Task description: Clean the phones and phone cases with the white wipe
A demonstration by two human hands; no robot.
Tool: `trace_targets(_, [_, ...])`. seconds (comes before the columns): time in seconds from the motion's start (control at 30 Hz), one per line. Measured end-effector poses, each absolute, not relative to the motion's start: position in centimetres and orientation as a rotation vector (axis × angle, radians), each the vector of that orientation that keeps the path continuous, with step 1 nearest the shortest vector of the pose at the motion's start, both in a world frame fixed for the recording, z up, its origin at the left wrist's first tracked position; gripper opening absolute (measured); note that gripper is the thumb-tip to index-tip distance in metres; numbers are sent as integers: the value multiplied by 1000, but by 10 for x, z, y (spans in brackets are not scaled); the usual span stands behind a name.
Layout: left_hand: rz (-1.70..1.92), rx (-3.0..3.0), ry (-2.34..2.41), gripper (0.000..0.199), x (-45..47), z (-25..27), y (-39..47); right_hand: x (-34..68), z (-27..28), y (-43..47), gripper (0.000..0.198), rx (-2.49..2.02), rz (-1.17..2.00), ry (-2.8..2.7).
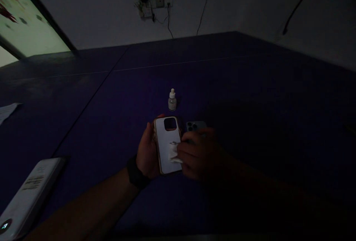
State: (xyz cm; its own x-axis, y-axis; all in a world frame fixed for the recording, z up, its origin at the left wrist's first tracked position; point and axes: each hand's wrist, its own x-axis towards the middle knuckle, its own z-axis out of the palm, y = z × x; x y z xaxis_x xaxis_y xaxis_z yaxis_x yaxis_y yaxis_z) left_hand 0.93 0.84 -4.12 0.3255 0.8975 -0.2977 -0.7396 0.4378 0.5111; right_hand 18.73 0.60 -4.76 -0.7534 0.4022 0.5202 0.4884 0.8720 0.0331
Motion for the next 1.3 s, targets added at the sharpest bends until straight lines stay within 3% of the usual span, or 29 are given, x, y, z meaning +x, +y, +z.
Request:
trace_targets(0.13, [1056, 348, 611, 55, 8, -42, 9, 184, -48, 4, 7, -473, -203, -2568])
trace_targets(0.4, [1182, 425, 686, 48, 13, -36, 10, 185, -47, 7, 3, -604, -204, -2600])
trace_targets(0.73, [1276, 498, 678, 54, 11, -38, 5, 182, -49, 3, 5, -553, -56, -2705])
trace_targets(0.9, [1359, 541, 670, 51, 9, -37, 3, 168, -59, -4, 14, -502, -28, -2624])
trace_targets(1.13, [1453, 564, 632, 40, 14, -36, -4, 176, -46, -3, 15, -528, -268, -2668])
trace_targets(1.3, [1422, 576, 643, 44, 13, -37, -4, 184, -41, 0, 14, -614, -376, -2663])
